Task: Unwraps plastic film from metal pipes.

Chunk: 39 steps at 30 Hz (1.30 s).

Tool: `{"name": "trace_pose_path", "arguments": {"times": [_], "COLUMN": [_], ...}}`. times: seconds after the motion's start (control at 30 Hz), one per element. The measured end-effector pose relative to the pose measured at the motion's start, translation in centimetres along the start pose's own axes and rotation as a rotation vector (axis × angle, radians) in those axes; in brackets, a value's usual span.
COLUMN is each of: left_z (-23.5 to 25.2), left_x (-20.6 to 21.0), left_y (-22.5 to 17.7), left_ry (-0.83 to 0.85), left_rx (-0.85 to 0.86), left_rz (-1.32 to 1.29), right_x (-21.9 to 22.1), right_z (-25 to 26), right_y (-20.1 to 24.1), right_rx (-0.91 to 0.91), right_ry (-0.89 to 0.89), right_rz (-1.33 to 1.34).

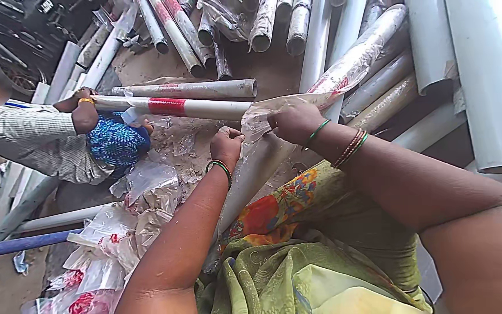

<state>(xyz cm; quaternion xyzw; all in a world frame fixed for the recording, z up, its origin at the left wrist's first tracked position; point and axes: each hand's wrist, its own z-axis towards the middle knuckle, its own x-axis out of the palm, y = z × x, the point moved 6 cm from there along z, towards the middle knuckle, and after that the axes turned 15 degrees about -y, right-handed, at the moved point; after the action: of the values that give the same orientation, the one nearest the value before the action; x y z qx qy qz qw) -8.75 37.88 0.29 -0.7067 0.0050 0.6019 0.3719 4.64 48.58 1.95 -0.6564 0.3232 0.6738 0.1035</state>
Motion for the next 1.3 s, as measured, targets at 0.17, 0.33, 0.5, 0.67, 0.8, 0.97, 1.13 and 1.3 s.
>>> {"name": "trace_pose_path", "arguments": {"times": [0.17, 0.33, 0.5, 0.67, 0.8, 0.97, 1.13, 1.3], "left_z": [0.2, 0.3, 0.3, 0.2, 0.1, -0.1, -0.1, 0.0], "left_x": [-0.1, 0.1, 0.0, 0.0, -0.1, -0.2, -0.3, -0.2], "left_y": [-0.1, 0.1, 0.0, -0.1, -0.2, -0.4, -0.4, -0.3], "left_ry": [0.007, 0.039, 0.034, 0.034, 0.029, 0.024, 0.034, 0.039], "left_rx": [0.005, -0.011, 0.002, 0.013, 0.02, 0.024, 0.029, 0.035], "left_rz": [-0.01, -0.018, -0.024, -0.012, -0.008, -0.003, 0.004, -0.004], "right_x": [-1.1, -2.0, -2.8, -1.4, 0.1, 1.7, 1.9, 1.2], "right_z": [0.2, -1.0, -2.3, -2.0, -1.1, -0.2, 0.2, -0.4], "right_y": [-3.5, -2.3, -1.4, -0.1, 1.0, 2.7, 2.5, 2.0], "right_rx": [0.107, 0.03, -0.153, -0.253, -0.253, -0.216, -0.19, -0.222], "right_ry": [-0.026, -0.002, -0.069, -0.076, -0.047, -0.033, 0.001, -0.065], "right_rz": [-0.114, -0.095, 0.053, 0.1, 0.06, -0.015, 0.041, 0.013]}}
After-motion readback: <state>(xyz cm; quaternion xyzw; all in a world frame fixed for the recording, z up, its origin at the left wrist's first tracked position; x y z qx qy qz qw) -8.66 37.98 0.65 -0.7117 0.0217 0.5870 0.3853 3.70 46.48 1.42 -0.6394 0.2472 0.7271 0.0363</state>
